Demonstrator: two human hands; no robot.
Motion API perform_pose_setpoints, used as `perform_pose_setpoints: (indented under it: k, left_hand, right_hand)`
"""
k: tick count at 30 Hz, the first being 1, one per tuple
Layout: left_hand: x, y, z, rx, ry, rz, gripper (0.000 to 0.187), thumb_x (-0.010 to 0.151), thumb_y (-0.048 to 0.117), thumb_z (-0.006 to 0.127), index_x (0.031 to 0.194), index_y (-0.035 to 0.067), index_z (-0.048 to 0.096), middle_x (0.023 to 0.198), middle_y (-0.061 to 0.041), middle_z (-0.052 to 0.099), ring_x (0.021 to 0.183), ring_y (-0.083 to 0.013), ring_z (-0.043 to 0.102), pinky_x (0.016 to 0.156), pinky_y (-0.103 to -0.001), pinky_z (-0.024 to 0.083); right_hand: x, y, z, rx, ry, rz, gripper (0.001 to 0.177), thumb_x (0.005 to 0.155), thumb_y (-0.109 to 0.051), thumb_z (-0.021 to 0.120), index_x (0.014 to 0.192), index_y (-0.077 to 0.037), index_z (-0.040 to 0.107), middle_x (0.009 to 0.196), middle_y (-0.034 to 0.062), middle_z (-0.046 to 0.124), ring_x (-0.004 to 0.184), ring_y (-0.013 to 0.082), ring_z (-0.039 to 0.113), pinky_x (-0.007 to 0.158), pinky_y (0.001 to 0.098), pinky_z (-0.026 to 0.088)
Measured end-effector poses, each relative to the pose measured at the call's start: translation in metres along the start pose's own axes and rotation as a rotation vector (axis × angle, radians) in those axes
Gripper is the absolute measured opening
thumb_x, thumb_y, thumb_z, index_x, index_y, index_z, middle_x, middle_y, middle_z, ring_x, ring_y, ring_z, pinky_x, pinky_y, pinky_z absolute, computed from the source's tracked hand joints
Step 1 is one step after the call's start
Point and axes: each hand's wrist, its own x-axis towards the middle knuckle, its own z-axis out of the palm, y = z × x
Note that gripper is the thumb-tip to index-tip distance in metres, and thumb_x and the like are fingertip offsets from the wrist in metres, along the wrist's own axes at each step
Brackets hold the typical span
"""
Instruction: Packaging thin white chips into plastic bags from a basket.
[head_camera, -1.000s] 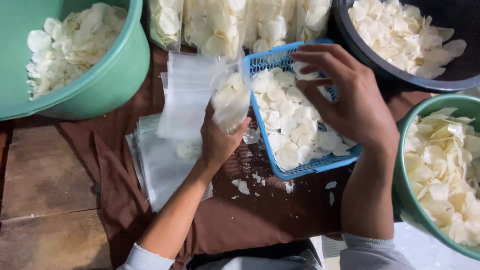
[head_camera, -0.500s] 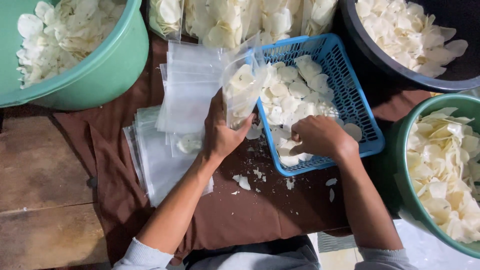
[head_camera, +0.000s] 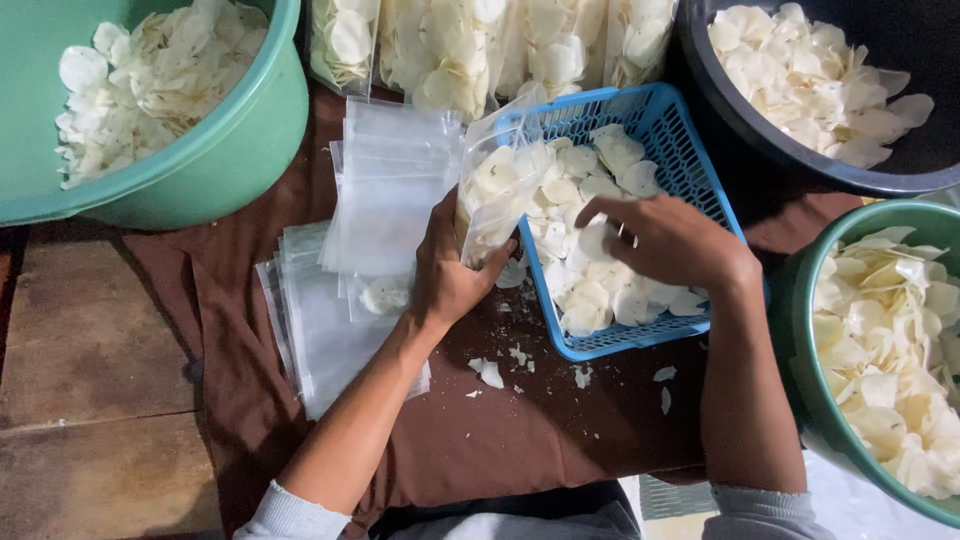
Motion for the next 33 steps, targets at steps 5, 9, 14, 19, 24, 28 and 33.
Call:
perform_pose_setpoints:
  k: [5, 9, 14, 19, 24, 28, 33]
  left_hand:
    - [0.001, 0.0, -0.002, 0.007, 0.002, 0.054, 0.086, 0.082, 0.021, 0.089, 0.149, 0.004, 0.038, 0.123, -0.025, 0.06, 0.112, -0.0505, 0.066, 0.086, -0.063, 0.061]
    - [0.001, 0.0, -0.003, 0.0, 0.014, 0.089, 0.085, 0.083, 0.022, 0.088, 0.15, 0.006, 0.038, 0.124, -0.023, 0.061, 0.112, -0.048, 0.067, 0.085, -0.06, 0.062]
    - [0.002, 0.002, -0.004, -0.004, -0.011, 0.078, 0.086, 0.083, 0.015, 0.087, 0.151, 0.008, 0.036, 0.123, -0.024, 0.059, 0.111, -0.0512, 0.066, 0.085, -0.066, 0.061]
    - [0.001, -0.001, -0.003, -0.007, -0.013, 0.063, 0.085, 0.084, 0.017, 0.086, 0.151, 0.007, 0.035, 0.124, -0.024, 0.059, 0.111, -0.0513, 0.066, 0.084, -0.066, 0.061]
    - [0.001, -0.002, -0.004, -0.028, -0.01, 0.066, 0.082, 0.084, 0.015, 0.085, 0.15, 0.006, 0.036, 0.121, -0.025, 0.059, 0.11, -0.0524, 0.066, 0.082, -0.066, 0.062]
    - [0.001, -0.003, -0.004, -0.013, -0.003, 0.07, 0.083, 0.083, 0.017, 0.086, 0.149, 0.006, 0.038, 0.121, -0.023, 0.06, 0.11, -0.0521, 0.066, 0.082, -0.066, 0.062]
    - [0.0, -0.009, 0.0, 0.0, 0.023, 0.093, 0.083, 0.083, 0.021, 0.088, 0.149, 0.006, 0.04, 0.123, -0.022, 0.06, 0.11, -0.0494, 0.067, 0.081, -0.061, 0.063]
  right_hand:
    - [0.01, 0.019, 0.04, -0.177, -0.043, -0.041, 0.039, 0.1, -0.012, 0.05, 0.129, -0.025, 0.072, 0.102, 0.015, 0.077, 0.079, 0.0379, 0.075, 0.079, 0.05, 0.059]
    - [0.012, 0.032, 0.058, -0.266, -0.027, 0.003, 0.037, 0.099, -0.017, 0.049, 0.121, -0.03, 0.075, 0.103, 0.0087, 0.075, 0.079, 0.0332, 0.076, 0.072, 0.0453, 0.061]
    - [0.02, 0.037, 0.071, -0.304, -0.09, -0.02, 0.019, 0.093, -0.028, 0.066, 0.103, -0.02, 0.08, 0.104, 0.0066, 0.075, 0.088, 0.0362, 0.077, 0.078, 0.0489, 0.062]
    - [0.016, 0.025, 0.063, -0.218, -0.151, -0.062, 0.018, 0.088, -0.025, 0.073, 0.102, -0.016, 0.082, 0.108, 0.0107, 0.075, 0.096, 0.0411, 0.075, 0.081, 0.0544, 0.061]
    - [0.015, 0.029, 0.068, -0.075, -0.152, -0.12, 0.018, 0.086, -0.027, 0.07, 0.092, -0.013, 0.08, 0.099, 0.0105, 0.075, 0.094, 0.0379, 0.075, 0.078, 0.0532, 0.059]
    - [0.009, 0.03, 0.057, 0.013, -0.069, -0.111, 0.027, 0.089, -0.036, 0.072, 0.09, -0.009, 0.078, 0.094, 0.0121, 0.074, 0.09, 0.0353, 0.075, 0.076, 0.0504, 0.059]
    - [0.006, 0.043, 0.046, 0.139, 0.064, -0.082, 0.022, 0.09, -0.025, 0.075, 0.081, -0.005, 0.076, 0.081, 0.0125, 0.072, 0.076, 0.028, 0.073, 0.069, 0.0407, 0.057]
